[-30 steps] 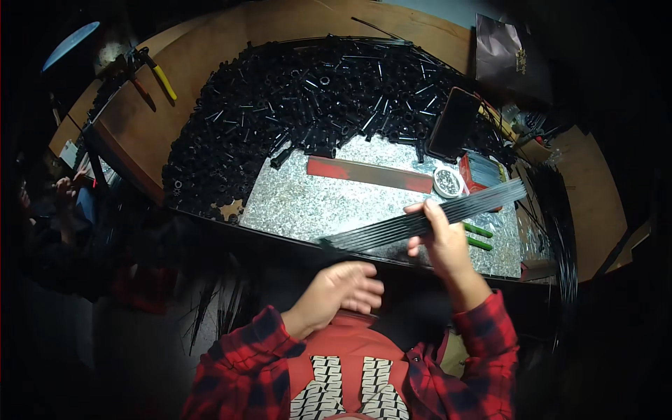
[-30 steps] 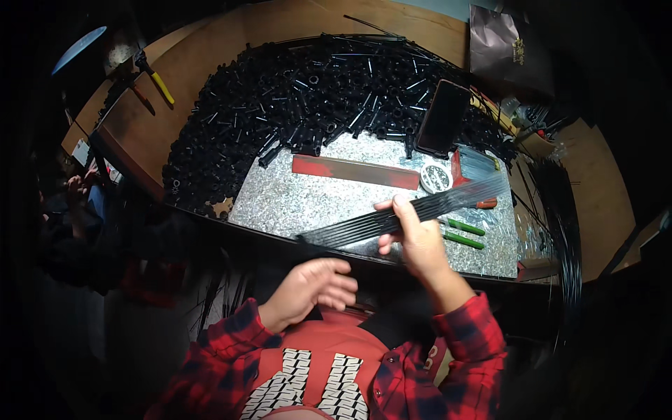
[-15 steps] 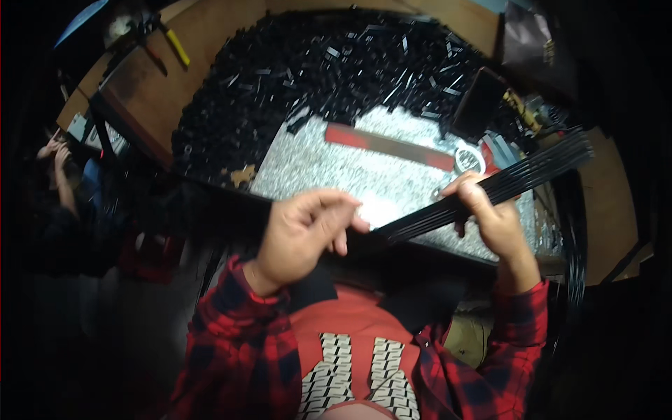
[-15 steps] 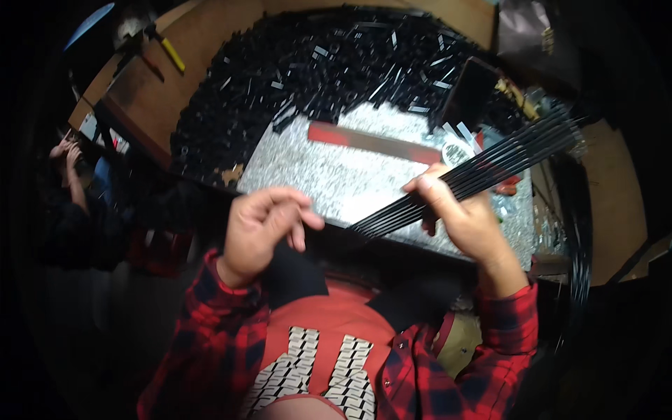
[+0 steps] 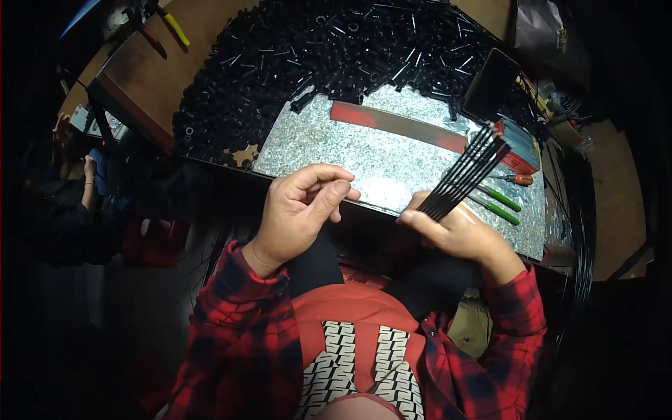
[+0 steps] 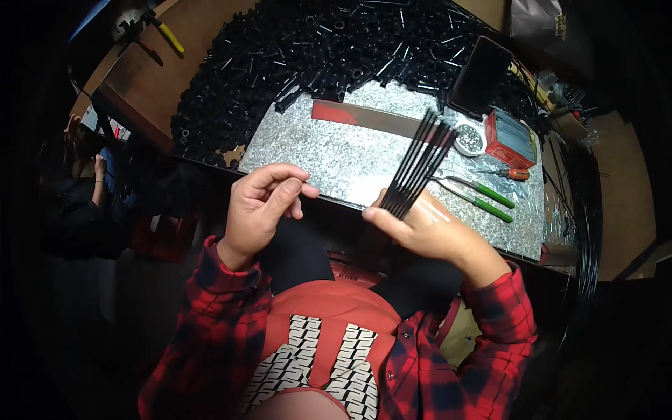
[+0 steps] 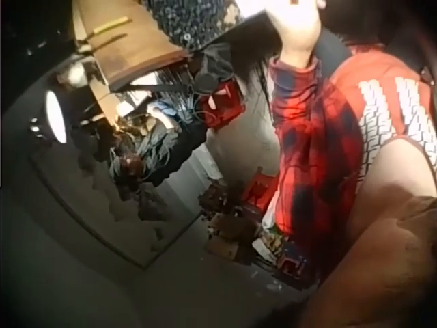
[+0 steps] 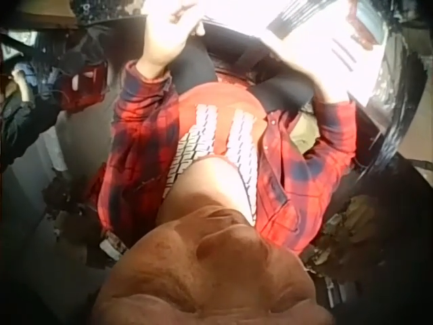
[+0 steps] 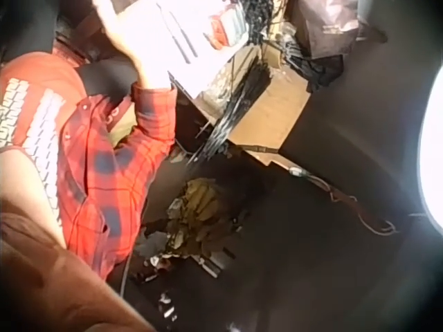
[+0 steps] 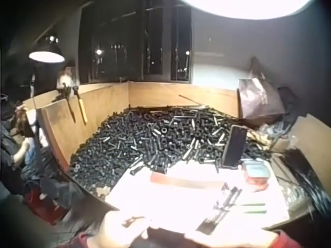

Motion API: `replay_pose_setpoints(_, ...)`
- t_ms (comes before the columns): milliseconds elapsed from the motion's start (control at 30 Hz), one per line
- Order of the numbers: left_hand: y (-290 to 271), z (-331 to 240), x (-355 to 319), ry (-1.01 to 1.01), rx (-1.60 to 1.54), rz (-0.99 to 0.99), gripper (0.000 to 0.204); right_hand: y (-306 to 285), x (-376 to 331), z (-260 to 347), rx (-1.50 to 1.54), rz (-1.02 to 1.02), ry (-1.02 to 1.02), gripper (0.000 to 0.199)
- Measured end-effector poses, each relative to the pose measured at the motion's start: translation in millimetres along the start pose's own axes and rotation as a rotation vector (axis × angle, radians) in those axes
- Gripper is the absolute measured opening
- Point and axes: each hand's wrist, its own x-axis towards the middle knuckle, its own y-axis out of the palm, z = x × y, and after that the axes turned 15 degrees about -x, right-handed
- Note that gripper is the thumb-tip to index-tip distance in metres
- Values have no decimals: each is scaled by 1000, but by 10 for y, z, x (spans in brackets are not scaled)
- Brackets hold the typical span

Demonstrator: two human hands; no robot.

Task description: Assembling bundles of black wires by measuring them against a ruler and securing them into connectors.

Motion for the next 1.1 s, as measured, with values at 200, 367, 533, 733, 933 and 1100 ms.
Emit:
replay_pose_setpoints(200, -66, 530, -39, 194, 679, 361, 21, -184, -47, 9, -39, -68, -33, 22)
replay_pose_setpoints(367, -404, 1727, -461, -31, 905, 689, 58, -584, -126, 238, 55, -108, 7, 26)
replay_pose_setpoints(533, -375, 2147, -565, -104, 944, 754, 47, -727, -191, 279, 88, -233, -38, 30)
replay_pose_setpoints(733, -347, 2126, -553, 4, 909, 797, 33, -803, -216, 393, 77, -272, -52, 32)
replay_pose_setpoints(933, -291, 2203, -589, 116, 691, 763, 46, -771, -150, 332, 79, -261, -75, 31)
replay_pose_setpoints(1100, -342, 2152, -652, -68, 846, 906, 56, -635, -135, 303, 104, -209, -78, 26)
